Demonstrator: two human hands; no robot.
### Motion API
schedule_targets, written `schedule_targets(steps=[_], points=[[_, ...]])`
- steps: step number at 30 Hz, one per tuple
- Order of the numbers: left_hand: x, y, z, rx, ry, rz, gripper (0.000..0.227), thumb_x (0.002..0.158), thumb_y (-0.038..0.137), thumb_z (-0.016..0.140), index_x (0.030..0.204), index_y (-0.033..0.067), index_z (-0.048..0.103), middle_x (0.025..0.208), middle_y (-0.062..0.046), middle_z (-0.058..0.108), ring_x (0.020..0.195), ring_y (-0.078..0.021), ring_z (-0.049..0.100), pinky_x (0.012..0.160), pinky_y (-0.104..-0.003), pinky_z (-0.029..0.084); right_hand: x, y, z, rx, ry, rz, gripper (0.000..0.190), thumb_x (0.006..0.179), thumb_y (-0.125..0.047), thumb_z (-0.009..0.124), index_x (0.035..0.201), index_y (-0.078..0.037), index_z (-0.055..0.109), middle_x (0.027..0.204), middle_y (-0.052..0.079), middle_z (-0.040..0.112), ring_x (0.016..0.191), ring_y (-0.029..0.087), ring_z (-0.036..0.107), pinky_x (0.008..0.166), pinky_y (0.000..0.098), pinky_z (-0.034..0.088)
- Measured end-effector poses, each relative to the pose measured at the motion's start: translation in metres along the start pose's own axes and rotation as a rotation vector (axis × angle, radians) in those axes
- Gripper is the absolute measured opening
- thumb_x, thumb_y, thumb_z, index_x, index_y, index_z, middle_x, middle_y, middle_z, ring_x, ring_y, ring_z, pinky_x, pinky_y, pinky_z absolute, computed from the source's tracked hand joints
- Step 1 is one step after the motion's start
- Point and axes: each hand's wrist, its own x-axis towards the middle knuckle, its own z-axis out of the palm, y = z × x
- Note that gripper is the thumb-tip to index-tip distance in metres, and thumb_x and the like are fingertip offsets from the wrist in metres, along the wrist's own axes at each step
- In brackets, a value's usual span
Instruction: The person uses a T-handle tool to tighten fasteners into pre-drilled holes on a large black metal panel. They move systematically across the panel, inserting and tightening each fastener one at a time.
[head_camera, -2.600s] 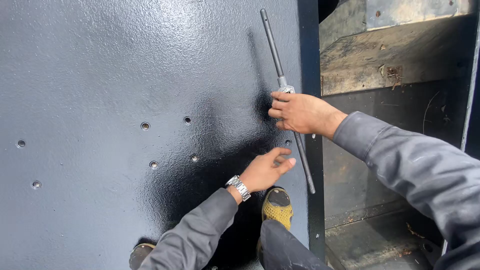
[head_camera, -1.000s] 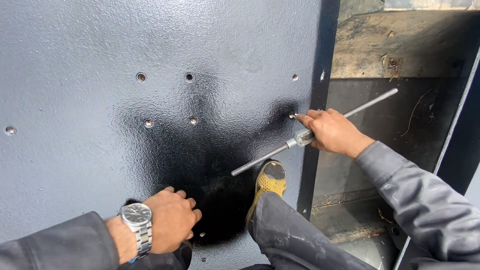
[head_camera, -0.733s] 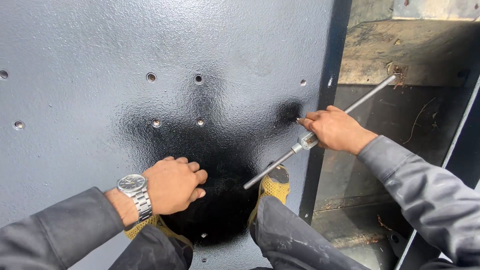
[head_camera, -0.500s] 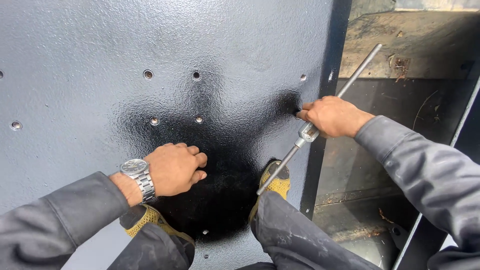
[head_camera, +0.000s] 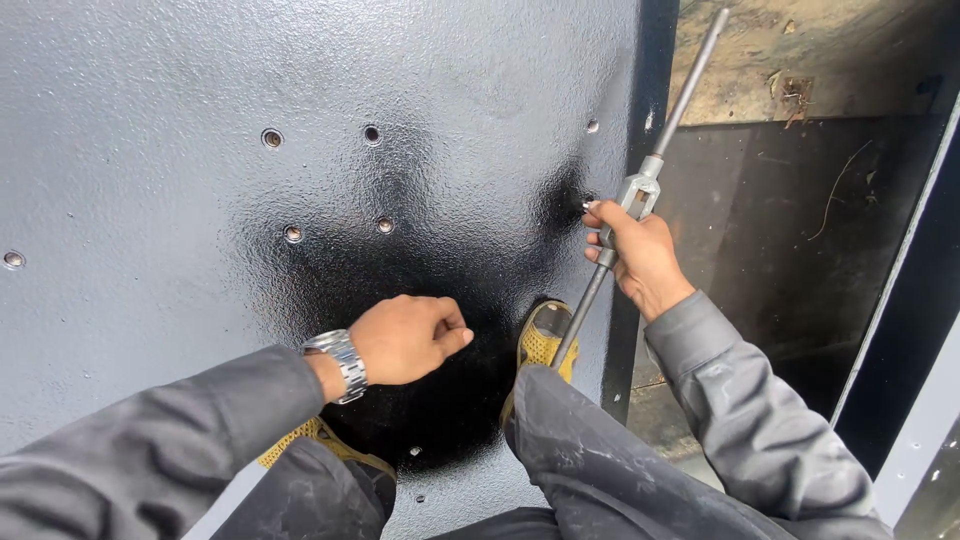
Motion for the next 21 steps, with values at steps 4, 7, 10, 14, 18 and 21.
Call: schedule_targets(steps=[4,7,10,14,18,21], points=[[0.037,0.014,0.045,-0.098,-0.015,-0.023,0.039,0.093,0.044,0.061,0.113,0.0118,0.071,0.100,-0.007,0.078,0.093,-0.0274,0.074,0.084,-0.042,0.057,-0.032,-0.022,0.005,0.021,-0.026,0.048,0.043,0.087,-0.027,0.076,0.115,0.002,0.060,0.097,0.011,0.066,0.076,0.020,0.068,0.061,0.0371,0.064],[0.068,0.017,0.081,-0.221,0.002,-0.030,0.062,0.089,0.050,0.065,0.136,0.0097,0.055,0.108,-0.010,0.075,0.099,-0.0298,0.072,0.087,-0.041,0.056,-0.041,-0.031,-0.009,-0.340,0.091,-0.152,0.066,0.085,-0.033,0.079,0.131,0.000,0.045,0.114,0.012,0.060,0.093,0.014,0.069,0.066,0.0346,0.065],[0.071,0.029,0.101,-0.363,-0.052,-0.010,0.070,0.089,0.053,0.065,0.142,0.0108,0.049,0.108,-0.011,0.074,0.100,-0.0299,0.072,0.087,-0.040,0.056,-0.061,-0.062,-0.014,-1.011,0.210,-0.868,0.085,0.076,-0.024,0.085,0.140,0.009,0.040,0.131,0.023,0.045,0.108,0.035,0.061,0.092,0.0453,0.054],[0.065,0.027,0.119,-0.382,-0.160,0.025,0.058,0.090,0.048,0.065,0.134,0.0105,0.057,0.104,-0.013,0.077,0.097,-0.0308,0.074,0.087,-0.041,0.056,-0.052,-0.103,0.004,-1.767,-0.188,-1.511,0.086,0.057,-0.026,0.082,0.136,-0.006,0.052,0.121,0.014,0.057,0.115,0.034,0.060,0.103,0.0457,0.044],[0.064,0.018,0.109,-0.343,-0.111,0.026,0.054,0.089,0.044,0.068,0.132,0.0122,0.058,0.103,-0.012,0.077,0.094,-0.0307,0.075,0.084,-0.041,0.056,-0.020,-0.105,0.015,-2.298,-0.678,-1.039,0.059,0.074,-0.026,0.081,0.129,-0.012,0.062,0.105,0.003,0.070,0.108,0.024,0.067,0.094,0.0390,0.053],[0.040,0.028,0.042,-0.370,-0.076,-0.077,0.059,0.085,0.049,0.071,0.127,0.0090,0.056,0.102,-0.007,0.076,0.089,-0.0246,0.077,0.082,-0.038,0.059,-0.022,-0.100,0.017,-2.119,-0.602,-0.812,0.052,0.070,-0.028,0.081,0.118,-0.012,0.068,0.098,0.008,0.074,0.097,0.029,0.071,0.083,0.0440,0.057]])
